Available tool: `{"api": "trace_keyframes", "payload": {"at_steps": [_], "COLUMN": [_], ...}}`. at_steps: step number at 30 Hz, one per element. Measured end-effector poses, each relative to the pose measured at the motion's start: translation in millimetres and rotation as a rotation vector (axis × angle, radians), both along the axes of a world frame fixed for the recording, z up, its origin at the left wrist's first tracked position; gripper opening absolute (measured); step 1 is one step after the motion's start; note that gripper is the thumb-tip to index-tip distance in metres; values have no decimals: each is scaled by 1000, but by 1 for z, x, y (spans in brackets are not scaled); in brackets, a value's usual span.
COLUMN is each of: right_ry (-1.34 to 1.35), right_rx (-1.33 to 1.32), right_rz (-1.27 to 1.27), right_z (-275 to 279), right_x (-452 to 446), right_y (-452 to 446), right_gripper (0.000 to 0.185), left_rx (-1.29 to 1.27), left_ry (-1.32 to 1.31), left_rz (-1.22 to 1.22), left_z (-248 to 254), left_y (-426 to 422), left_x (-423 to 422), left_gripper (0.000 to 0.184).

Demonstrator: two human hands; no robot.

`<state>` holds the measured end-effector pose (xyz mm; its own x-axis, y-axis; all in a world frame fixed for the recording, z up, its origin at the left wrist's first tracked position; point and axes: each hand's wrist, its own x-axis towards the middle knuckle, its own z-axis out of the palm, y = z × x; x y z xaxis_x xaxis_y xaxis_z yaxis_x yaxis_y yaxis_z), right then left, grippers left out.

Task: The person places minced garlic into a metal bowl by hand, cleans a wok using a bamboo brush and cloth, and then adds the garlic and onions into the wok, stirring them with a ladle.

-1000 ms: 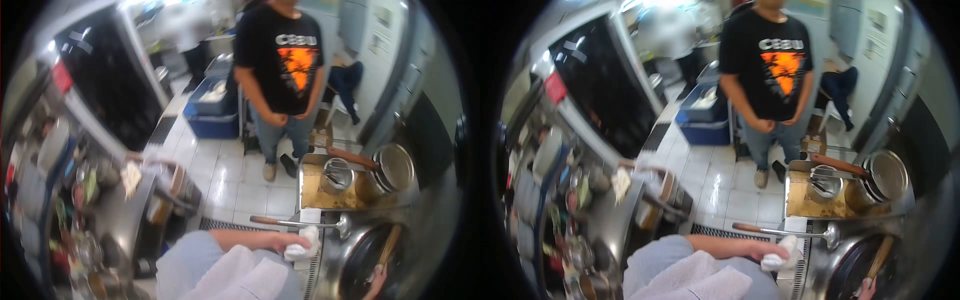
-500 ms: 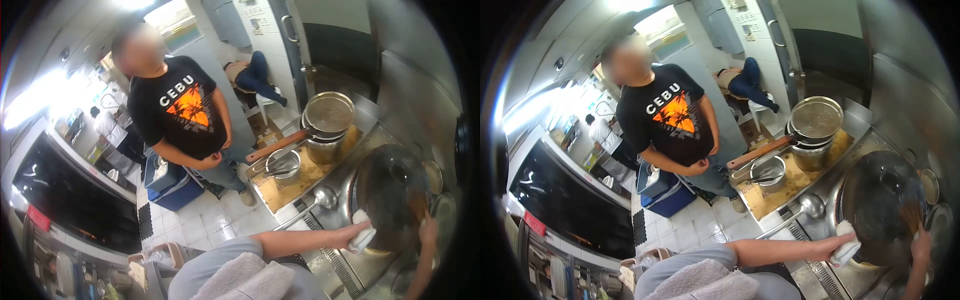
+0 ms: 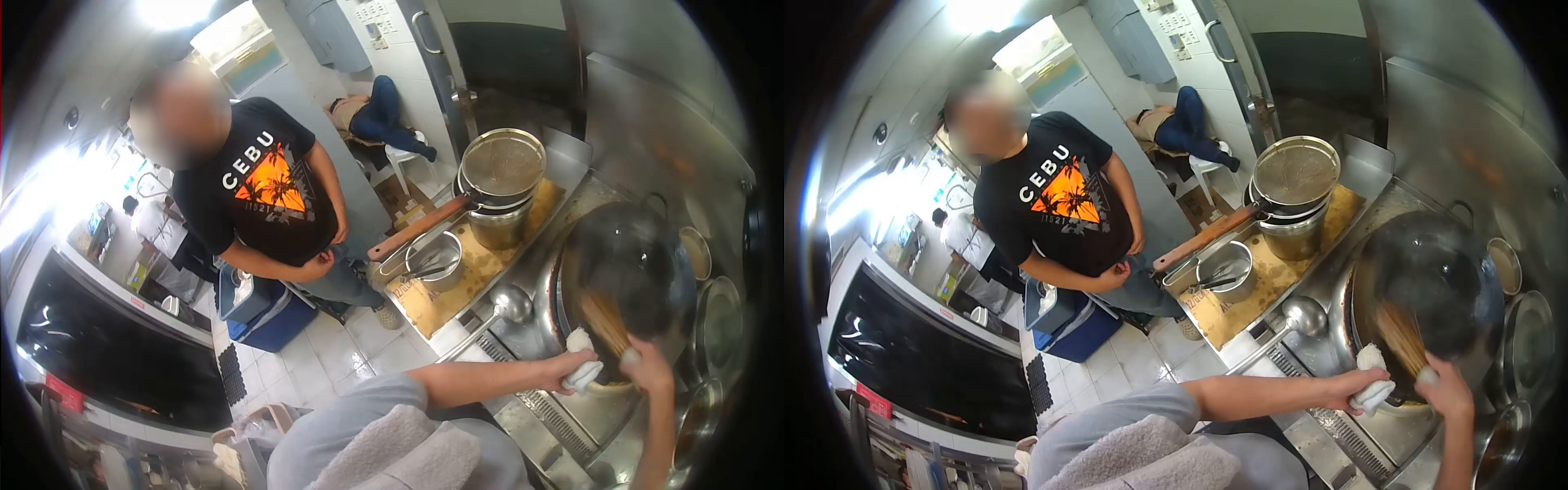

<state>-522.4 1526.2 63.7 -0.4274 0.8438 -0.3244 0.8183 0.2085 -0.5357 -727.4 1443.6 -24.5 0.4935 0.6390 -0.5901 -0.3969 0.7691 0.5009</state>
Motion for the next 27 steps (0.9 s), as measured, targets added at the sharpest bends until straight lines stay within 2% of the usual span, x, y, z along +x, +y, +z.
{"api": "trace_keyframes", "payload": {"at_steps": [2,4,5,7,8,10,11,12,13,14,16,19,21,22,23,24,25,27], "right_ry": [-179,-381,-466,-453,-448,-446,-227,10,58,136,297,78,-64,-97,-135,-21,-1,224], "right_rx": [13,108,186,327,397,410,499,506,472,429,352,44,13,62,119,49,-55,32], "right_rz": [6,-10,-29,-124,-162,-305,-170,-198,-241,-294,-403,-382,-339,-271,-201,-273,-381,-473], "right_z": [39,49,41,19,10,-27,-45,-73,-86,-95,-113,-45,-11,-26,-37,-30,0,-24], "right_x": [28,64,86,113,123,106,90,66,30,4,-46,-78,-76,-62,-48,-38,-40,-19], "right_y": [-14,-14,-1,37,59,110,120,127,127,122,112,67,22,7,-6,-36,-73,-123], "right_gripper": [73,71,70,69,69,67,67,65,65,66,68,75,74,74,74,73,74,74], "left_rx": [16,27,14,-12,-6,-62,-107,-76,-46,26,129,228,276,317,304,348,384,506], "left_ry": [-2,-22,-20,-20,-90,-101,-117,-142,-172,-133,90,144,140,266,427,237,232,361], "left_rz": [11,33,56,114,126,301,350,357,341,304,310,405,384,397,269,343,350,365], "left_z": [0,-8,-7,0,-7,-26,-35,-40,-45,-66,-58,-60,-82,-62,-90,-53,-56,-55], "left_y": [4,2,2,0,1,14,10,7,14,21,22,25,36,31,49,36,37,41], "left_x": [-4,0,3,10,12,23,37,40,37,38,27,22,-2,-19,-45,-56,-71,-88], "left_gripper": [29,27,27,27,20,17,15,16,18,20,16,19,18,18,18,19,17,19]}}
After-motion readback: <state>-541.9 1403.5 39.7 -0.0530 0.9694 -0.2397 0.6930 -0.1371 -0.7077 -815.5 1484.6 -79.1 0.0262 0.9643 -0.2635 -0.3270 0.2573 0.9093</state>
